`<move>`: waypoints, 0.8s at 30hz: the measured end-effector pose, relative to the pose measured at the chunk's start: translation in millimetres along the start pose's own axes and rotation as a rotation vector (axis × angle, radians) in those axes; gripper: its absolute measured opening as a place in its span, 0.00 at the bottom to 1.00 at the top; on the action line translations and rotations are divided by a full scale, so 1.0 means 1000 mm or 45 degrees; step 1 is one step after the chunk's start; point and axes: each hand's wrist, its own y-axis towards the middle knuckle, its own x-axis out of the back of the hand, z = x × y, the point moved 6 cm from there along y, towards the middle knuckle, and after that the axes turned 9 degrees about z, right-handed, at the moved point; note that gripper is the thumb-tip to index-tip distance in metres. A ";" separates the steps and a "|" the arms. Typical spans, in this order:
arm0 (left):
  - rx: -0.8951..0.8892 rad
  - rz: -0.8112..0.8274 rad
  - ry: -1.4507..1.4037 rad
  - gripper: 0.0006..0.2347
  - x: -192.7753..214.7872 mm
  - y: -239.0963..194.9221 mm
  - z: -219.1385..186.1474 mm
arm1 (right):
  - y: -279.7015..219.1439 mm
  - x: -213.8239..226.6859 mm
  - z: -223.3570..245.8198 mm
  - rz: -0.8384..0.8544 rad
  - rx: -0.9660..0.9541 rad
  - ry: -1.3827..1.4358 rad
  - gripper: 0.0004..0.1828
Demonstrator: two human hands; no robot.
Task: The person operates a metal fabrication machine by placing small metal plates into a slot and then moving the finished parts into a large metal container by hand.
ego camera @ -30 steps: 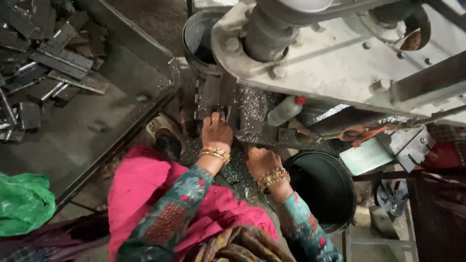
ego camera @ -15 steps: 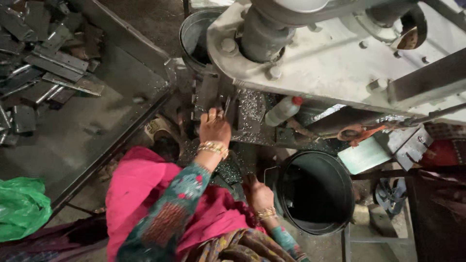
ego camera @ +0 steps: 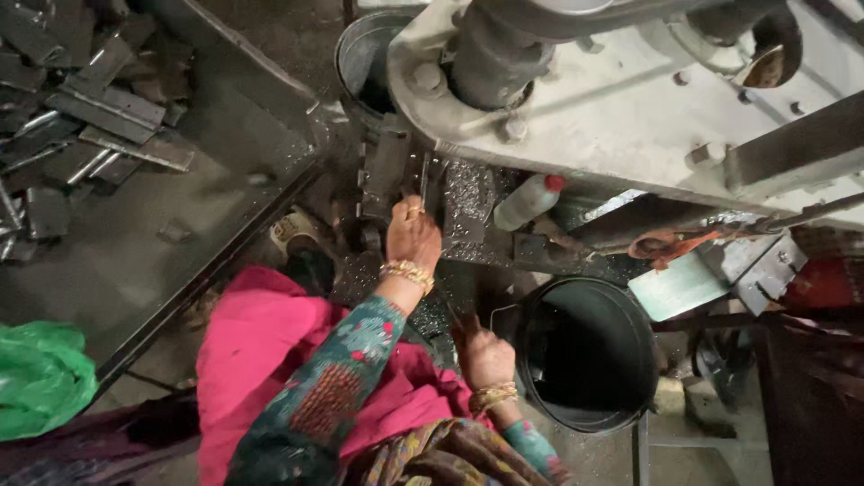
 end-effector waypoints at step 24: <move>-0.139 -0.082 -0.007 0.10 0.011 -0.020 0.015 | 0.012 0.015 0.004 0.033 0.159 0.019 0.17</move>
